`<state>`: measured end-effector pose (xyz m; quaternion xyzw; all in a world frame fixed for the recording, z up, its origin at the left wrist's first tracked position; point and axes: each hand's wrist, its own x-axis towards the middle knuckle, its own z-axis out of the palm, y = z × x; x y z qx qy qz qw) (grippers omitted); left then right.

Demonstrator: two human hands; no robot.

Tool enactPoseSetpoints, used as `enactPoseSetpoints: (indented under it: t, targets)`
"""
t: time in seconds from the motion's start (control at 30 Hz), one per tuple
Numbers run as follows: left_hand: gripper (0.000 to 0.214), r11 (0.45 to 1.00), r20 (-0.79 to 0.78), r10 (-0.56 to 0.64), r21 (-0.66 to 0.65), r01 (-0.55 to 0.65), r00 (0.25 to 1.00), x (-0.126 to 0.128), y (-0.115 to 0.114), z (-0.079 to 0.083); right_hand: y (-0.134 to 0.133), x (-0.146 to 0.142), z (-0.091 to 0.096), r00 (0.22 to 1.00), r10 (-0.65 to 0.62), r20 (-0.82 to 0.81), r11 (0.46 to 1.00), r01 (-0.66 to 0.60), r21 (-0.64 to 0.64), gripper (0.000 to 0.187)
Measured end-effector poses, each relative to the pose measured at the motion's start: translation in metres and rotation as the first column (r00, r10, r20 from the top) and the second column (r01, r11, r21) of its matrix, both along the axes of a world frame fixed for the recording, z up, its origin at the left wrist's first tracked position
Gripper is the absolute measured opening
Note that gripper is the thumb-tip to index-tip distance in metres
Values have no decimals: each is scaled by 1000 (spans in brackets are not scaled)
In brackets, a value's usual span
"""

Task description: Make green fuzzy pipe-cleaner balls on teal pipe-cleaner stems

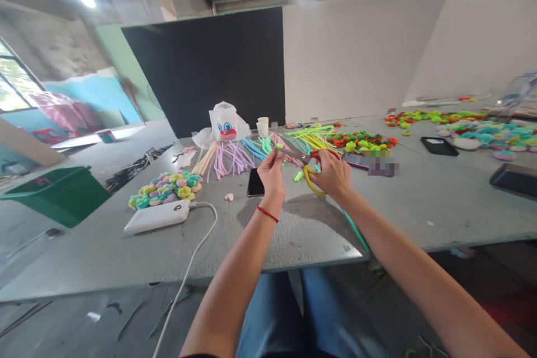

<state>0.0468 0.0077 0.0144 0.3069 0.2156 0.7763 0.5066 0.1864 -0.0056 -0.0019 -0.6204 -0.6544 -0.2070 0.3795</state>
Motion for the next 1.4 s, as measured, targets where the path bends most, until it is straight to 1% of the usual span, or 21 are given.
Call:
enactPoseSetpoints:
  t: [0.07,0.17,0.23,0.3,0.4,0.53,0.7,0.8,0.93,1.23,1.4]
  targets:
    - [22,997,53,-71,-20,72,996,-1,-2,3,1,1,0,1000,-4,-9,1000,4,29,39]
    - [24,982,120,-161,-77,171,980,-1,-5,5,1,0,-1,999,34,-30,998,-32,55,37]
    - [24,969,127,-211,-102,225,969,0,-5,5,1,0,-2,998,61,-34,996,-59,64,36]
    - [22,957,105,-263,-97,273,959,0,-5,4,1,-1,-3,997,78,-27,995,-76,69,34]
    - [19,949,67,-300,-75,305,951,-1,-4,3,2,0,-4,996,85,-24,993,-82,80,33]
    - [17,942,76,-321,-82,327,944,-2,-2,1,3,1,-3,998,45,-36,996,-42,84,32]
    - [25,944,29,-318,-81,320,947,0,-1,-1,1,4,1,998,-50,-34,996,52,68,33]
    - [25,950,21,-306,-64,306,952,3,-1,-3,0,4,3,999,-43,-21,998,44,43,33]
    - [26,954,61,-292,-50,295,955,6,-2,-5,-3,2,5,999,-41,6,999,41,-7,33]
    - [27,965,100,-225,-112,236,969,7,-5,-4,-6,-2,7,995,-82,52,994,85,-63,37]
    - [29,971,82,-196,-126,205,977,7,-7,-3,-5,-2,5,997,-61,36,996,64,-64,43]
